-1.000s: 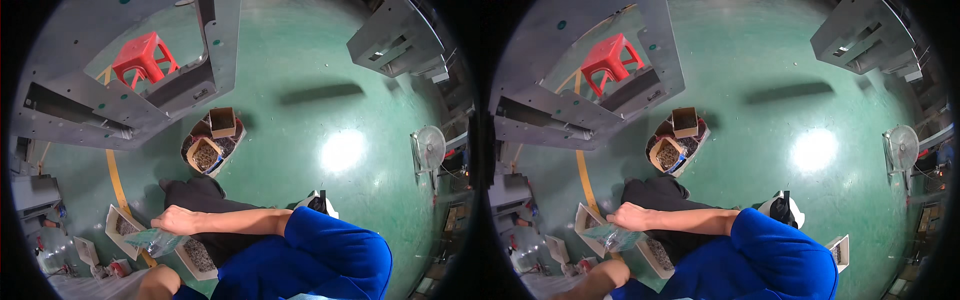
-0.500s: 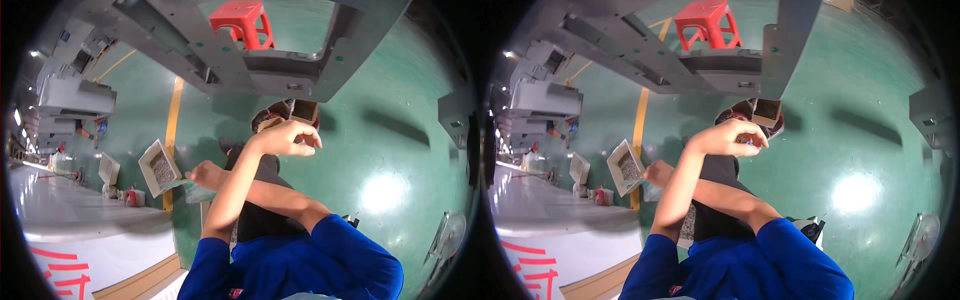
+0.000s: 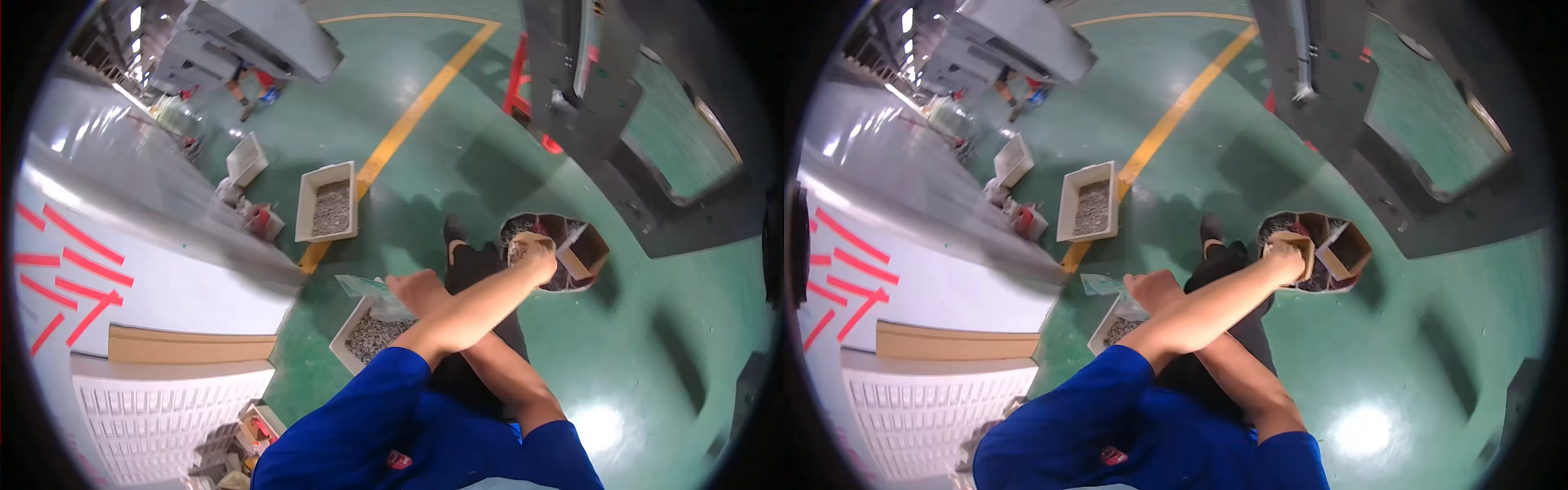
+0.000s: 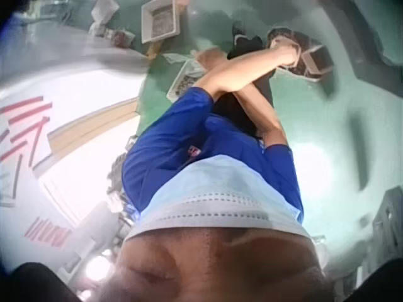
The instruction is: Applying green circular stickers to designated spots inside a metal enclosure.
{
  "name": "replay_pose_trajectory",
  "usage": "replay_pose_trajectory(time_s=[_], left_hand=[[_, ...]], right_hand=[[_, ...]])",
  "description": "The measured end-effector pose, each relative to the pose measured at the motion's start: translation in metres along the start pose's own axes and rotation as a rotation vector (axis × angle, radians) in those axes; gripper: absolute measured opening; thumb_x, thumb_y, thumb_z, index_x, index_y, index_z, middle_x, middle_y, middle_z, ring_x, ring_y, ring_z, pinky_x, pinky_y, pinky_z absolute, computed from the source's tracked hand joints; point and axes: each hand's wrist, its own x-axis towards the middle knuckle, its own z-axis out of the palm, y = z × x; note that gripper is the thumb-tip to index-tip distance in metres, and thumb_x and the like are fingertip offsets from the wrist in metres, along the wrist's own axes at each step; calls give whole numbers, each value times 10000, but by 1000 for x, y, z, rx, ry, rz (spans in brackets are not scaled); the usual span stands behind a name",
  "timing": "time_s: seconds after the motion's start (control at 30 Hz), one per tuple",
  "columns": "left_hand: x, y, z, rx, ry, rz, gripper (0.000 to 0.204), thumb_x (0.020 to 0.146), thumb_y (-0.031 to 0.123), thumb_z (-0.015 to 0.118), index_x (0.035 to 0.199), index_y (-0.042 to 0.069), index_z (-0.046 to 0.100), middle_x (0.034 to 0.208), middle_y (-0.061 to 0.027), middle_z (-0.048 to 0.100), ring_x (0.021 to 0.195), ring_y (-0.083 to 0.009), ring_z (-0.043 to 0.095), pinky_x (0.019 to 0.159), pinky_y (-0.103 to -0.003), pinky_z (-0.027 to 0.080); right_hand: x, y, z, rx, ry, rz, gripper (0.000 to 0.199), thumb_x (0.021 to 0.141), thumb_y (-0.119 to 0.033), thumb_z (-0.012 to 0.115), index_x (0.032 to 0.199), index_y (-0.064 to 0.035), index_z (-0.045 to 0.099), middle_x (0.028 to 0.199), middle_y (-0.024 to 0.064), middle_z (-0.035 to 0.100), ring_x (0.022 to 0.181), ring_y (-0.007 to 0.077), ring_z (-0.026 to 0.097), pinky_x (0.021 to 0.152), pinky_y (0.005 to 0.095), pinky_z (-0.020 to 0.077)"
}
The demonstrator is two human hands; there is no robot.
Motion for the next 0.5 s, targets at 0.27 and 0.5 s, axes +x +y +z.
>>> replay_pose_trajectory(time_s=[0.27, 0.5], left_hand=[[-15, 0, -3, -366, -30, 133, 258, 703, 131, 644, 934, 30, 700, 1028, -135, 667, 962, -268, 646, 743, -394, 541], [-3, 1, 12, -202, -27, 102, 229, 686, 121, 662, 900, 60, 717, 983, -104, 686, 932, -249, 658, 711, -407, 539]], right_hand=[[4, -21, 5, 82, 52, -127, 44, 770, -93, 544, 811, -83, 531, 656, 61, 610, 591, 243, 645, 470, 362, 482], [2, -18, -8, 148, 25, -126, 58, 780, -77, 537, 837, -65, 533, 684, 80, 607, 620, 265, 634, 490, 382, 480]])
